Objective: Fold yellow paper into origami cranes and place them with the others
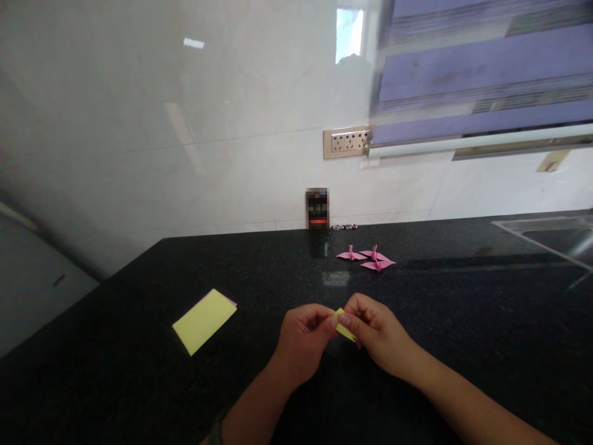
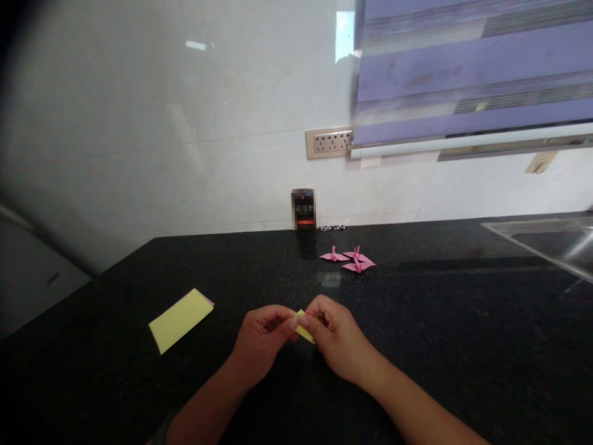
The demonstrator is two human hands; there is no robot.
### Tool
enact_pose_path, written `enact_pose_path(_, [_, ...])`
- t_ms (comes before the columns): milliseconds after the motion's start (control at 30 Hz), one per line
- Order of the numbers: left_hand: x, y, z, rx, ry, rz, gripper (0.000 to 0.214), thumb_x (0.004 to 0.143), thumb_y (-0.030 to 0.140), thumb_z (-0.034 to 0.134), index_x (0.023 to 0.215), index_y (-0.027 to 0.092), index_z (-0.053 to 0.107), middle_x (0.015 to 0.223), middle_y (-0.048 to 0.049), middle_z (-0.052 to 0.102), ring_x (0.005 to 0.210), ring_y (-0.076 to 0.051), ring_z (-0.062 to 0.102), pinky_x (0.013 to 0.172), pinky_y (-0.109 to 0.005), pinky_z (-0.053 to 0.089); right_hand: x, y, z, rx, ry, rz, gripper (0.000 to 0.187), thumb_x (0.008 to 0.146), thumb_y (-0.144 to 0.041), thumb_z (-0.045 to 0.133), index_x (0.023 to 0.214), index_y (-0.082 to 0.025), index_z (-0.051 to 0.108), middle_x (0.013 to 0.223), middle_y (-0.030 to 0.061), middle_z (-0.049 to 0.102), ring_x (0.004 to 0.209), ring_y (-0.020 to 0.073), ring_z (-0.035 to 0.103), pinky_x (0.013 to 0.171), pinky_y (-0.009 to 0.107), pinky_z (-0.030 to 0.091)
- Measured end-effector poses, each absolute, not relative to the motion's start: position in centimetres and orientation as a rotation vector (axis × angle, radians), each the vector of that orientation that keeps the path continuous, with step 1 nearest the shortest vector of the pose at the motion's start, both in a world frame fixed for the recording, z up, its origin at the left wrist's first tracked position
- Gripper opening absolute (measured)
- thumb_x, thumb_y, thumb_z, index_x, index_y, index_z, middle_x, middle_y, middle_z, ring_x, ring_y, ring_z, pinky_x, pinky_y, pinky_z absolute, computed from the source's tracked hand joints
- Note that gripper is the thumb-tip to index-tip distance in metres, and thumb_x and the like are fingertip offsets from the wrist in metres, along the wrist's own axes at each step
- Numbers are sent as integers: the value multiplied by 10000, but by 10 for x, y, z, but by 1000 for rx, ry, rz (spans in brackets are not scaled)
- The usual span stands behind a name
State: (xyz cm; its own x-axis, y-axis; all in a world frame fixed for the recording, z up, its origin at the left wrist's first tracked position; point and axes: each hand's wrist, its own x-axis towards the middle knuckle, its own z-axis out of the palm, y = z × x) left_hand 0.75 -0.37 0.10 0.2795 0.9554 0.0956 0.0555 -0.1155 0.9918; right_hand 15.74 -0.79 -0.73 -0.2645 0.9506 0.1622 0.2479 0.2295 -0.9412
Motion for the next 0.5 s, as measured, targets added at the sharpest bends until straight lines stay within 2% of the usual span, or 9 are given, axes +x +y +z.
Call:
enact_pose_path(133, [9, -3, 1, 1361, 979, 951, 227, 732, 327, 516, 697, 120, 600, 584, -15, 577, 543, -107, 521, 535, -217, 406, 161, -7, -2, -1172, -1790, 929, 219, 791, -309, 486, 635, -155, 480, 571, -24, 461, 534, 89, 406, 482, 196, 314])
enact_pose_path(200, [8, -2, 0, 1347, 971, 950, 208, 703, 329, 554, 682, 126, 594, 576, -5, 569, 531, -105, 517, 519, -214, 403, 162, -6, 0, -1173, -1817, 923, 209, 785, -305, 495, 643, -152, 497, 578, -23, 460, 539, 89, 404, 486, 197, 309])
enact_pose_path(367, [5, 2, -2, 1428, 1039, 1023, 186, 697, 292, 570, 632, 125, 620, 569, -7, 569, 534, -99, 498, 518, -206, 382, 162, -6, 0, -1065, -1785, 1306, 194, 792, -351, 472, 779, -158, 491, 591, -42, 410, 505, 73, 366, 437, 176, 290])
enact_pose_path(500, [4, 2, -2, 1647, 1076, 1129, 162, 700, 263, 572, 621, 138, 640, 607, -17, 571, 591, -115, 513, 566, -220, 392, 163, -6, -2, -1110, -1906, 1280, 278, 822, -378, 405, 716, -145, 515, 586, -24, 444, 511, 79, 402, 450, 181, 303])
